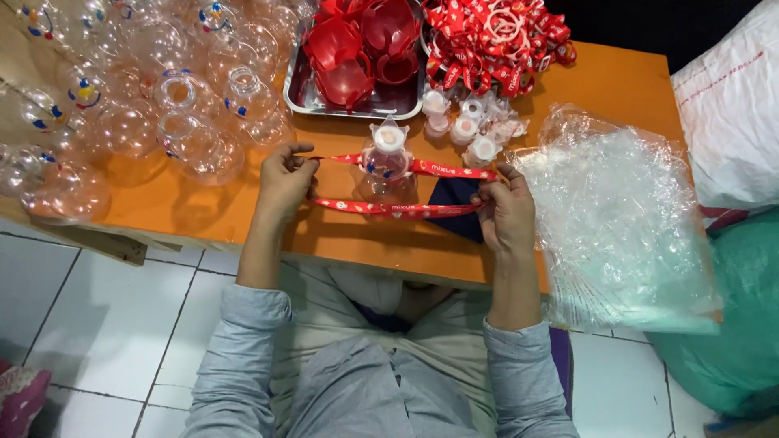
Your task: Assembling decorative plastic bottles by attaching a red base, tying a red ribbon, and wrapping in plastic.
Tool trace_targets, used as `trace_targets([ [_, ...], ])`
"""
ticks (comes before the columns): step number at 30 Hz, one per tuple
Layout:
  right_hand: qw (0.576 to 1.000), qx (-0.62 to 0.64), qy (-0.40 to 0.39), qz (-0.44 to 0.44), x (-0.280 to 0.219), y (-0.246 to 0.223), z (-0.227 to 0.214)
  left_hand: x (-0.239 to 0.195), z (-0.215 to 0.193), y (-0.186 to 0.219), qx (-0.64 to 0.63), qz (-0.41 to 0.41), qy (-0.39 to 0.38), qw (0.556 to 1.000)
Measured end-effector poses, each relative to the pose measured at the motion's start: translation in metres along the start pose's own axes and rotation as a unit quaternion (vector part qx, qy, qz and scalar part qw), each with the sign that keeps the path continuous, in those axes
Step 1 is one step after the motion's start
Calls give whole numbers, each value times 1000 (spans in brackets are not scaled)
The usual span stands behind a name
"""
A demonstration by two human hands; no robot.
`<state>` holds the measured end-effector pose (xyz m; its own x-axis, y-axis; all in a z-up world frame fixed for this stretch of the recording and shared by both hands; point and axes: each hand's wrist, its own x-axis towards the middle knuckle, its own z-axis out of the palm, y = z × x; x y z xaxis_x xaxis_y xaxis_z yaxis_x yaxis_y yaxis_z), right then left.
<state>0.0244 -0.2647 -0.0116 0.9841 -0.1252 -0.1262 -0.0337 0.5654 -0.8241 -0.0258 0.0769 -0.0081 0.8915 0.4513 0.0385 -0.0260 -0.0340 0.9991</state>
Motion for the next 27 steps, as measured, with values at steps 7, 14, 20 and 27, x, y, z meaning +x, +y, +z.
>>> trace_targets([
  [7, 999, -33, -11, -32, -23, -5, 1, -14, -1, 24, 142, 51, -71, 986],
  [14, 994, -78, -7, -74, -25, 13, -16, -18, -11, 6, 205, 36, -34, 978],
  [20, 993, -88, -20, -82, -23, 17, -10, -11, -16, -15, 8, -48, -40, 998],
  [27, 993, -99, -13, -67, -30, 7, -2, -2, -2, -24, -185, -133, -79, 971],
])
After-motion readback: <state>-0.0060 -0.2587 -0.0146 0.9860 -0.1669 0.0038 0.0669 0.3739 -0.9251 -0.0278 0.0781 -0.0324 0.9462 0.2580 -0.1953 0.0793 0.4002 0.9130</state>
